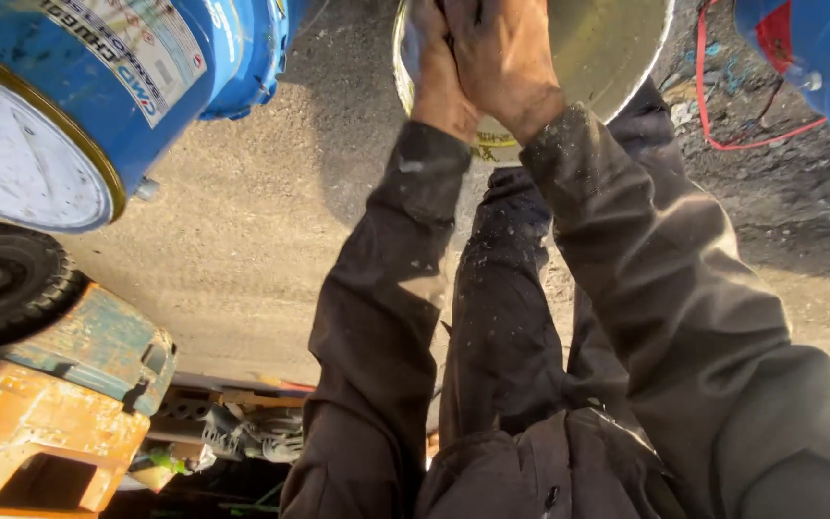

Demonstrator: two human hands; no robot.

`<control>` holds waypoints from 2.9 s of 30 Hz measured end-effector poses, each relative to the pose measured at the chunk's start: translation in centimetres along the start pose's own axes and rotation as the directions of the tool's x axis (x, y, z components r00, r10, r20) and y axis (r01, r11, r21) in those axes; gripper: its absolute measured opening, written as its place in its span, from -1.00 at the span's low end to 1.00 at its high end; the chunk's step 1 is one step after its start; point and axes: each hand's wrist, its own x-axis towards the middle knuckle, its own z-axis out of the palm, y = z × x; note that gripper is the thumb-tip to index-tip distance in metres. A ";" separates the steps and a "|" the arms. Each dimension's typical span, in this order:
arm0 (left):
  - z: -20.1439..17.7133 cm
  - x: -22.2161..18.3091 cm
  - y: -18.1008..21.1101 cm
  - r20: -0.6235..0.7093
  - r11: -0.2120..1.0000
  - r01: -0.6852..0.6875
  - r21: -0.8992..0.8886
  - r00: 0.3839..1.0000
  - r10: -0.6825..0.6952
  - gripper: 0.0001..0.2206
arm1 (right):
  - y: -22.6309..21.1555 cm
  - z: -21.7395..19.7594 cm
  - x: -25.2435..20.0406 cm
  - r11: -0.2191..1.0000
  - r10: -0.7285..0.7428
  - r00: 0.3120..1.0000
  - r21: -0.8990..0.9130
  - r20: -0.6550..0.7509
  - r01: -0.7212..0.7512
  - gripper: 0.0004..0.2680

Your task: Cleaning hands with a solvent-soaked rag after handling industrial paint buckets.

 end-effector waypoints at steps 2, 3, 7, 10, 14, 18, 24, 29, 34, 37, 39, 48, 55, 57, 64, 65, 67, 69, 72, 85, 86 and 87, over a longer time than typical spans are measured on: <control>1.9 -1.4 0.1 0.032 0.998 -0.033 0.050 0.999 0.031 -0.37 | -1.7 -2.5 -0.7 0.979 -0.112 0.994 -0.172 0.007 0.111 -0.87; 2.6 -1.0 0.2 0.094 0.991 -0.102 0.090 0.991 0.094 -0.35 | -3.5 -4.6 0.0 0.980 0.113 0.992 0.157 0.055 -0.121 -0.88; -7.4 5.5 -5.3 -0.092 0.975 -0.159 0.155 0.980 0.174 -0.24 | -7.6 -10.4 0.3 0.927 0.167 0.971 0.310 0.171 -0.214 -0.83; -7.7 6.8 -9.0 -0.081 0.991 -0.083 0.107 0.992 0.092 -0.18 | -6.2 -10.1 -0.4 0.873 0.354 0.900 0.254 0.254 -0.416 -0.88; 4.2 -0.6 -4.8 -0.059 0.993 -0.008 0.114 0.998 0.014 -0.21 | -1.4 -6.6 -1.9 0.850 0.449 0.875 0.216 0.183 -0.481 -0.88; 9.5 -3.0 -2.0 -0.282 0.966 0.120 0.228 0.958 -0.052 -0.22 | 2.0 -3.2 -3.8 0.932 0.347 0.933 0.077 0.092 -0.354 -0.88; 9.6 -1.6 -1.6 -0.264 0.986 -0.095 0.135 0.956 0.128 -0.25 | -4.4 -10.5 -3.6 0.837 0.371 0.918 0.377 0.143 -0.397 -0.88; 8.6 -1.7 -1.8 -0.196 0.992 -0.094 -0.085 0.978 0.076 -0.30 | -7.4 -11.9 -4.3 0.882 0.339 0.933 0.303 0.121 -0.360 -0.91; 7.1 -2.5 -1.6 0.559 0.853 0.036 -0.521 0.770 0.308 -0.23 | -5.9 -8.8 -2.5 0.917 0.306 0.942 0.307 -0.134 -0.254 -0.88; 9.5 -5.2 -0.1 0.358 0.885 0.004 -0.466 0.915 0.185 -0.17 | -2.2 -4.8 -2.7 0.730 0.628 0.778 0.329 0.021 -0.599 -0.88; 9.7 -5.1 0.8 0.329 0.901 -0.022 -0.434 0.927 0.180 -0.16 | 0.4 -2.6 -4.0 0.857 0.500 0.866 0.150 -0.014 -0.493 -0.91; 18.2 -7.2 4.5 -0.146 0.895 -0.221 -0.388 0.973 0.177 -0.02 | -8.6 -8.6 -4.8 0.682 0.577 0.816 0.572 -0.038 -0.456 -0.82; 17.5 -11.7 2.5 0.118 0.907 -0.004 -0.421 0.991 0.060 0.02 | 4.0 -1.4 -5.4 0.808 0.176 0.983 -0.578 0.049 -0.116 -0.80; 17.2 -11.7 2.8 0.124 0.889 0.052 -0.455 0.992 0.006 0.02 | 5.3 0.2 -6.7 0.872 0.428 0.904 -0.261 -0.008 -0.415 -0.83; 17.9 -10.2 4.7 -0.001 0.860 -0.127 -0.493 0.989 0.146 0.00 | -6.6 -6.2 -8.8 0.377 0.722 0.686 0.779 0.091 -0.501 -0.72; 18.4 -10.8 4.9 -0.003 0.860 -0.127 -0.493 0.990 0.144 0.00 | -7.2 -6.2 -8.6 0.376 0.723 0.684 0.778 0.093 -0.503 -0.72; 19.4 -11.9 4.9 -0.082 0.755 -0.102 -0.648 0.995 0.064 0.06 | -8.3 -6.4 -8.3 0.768 0.493 0.862 0.525 -0.117 -0.368 -0.68; 16.0 -12.2 3.8 0.027 0.825 -0.048 -0.564 0.997 0.076 0.04 | -5.5 -5.3 -6.9 0.621 0.629 0.777 0.614 -0.019 -0.487 -0.78; 16.3 -11.0 4.8 0.202 0.902 0.049 -0.428 0.978 0.043 0.00 | -1.8 -3.9 -4.8 0.583 0.648 0.762 0.647 -0.005 -0.492 -0.83; 6.6 -7.3 -0.2 0.067 0.515 -0.105 0.851 0.994 0.091 -0.26 | -7.3 -6.4 -5.6 0.733 0.516 0.852 0.470 0.086 -0.492 -0.82; 7.4 -6.9 -0.5 0.067 0.514 -0.103 0.852 0.994 0.088 -0.26 | -4.4 -4.8 -5.5 0.732 0.519 0.851 0.470 0.085 -0.494 -0.82; 7.8 -7.0 -0.5 0.012 0.421 -0.059 0.905 0.993 0.115 -0.27 | -1.9 -3.0 -5.6 0.847 0.426 0.900 0.309 0.092 -0.432 -0.83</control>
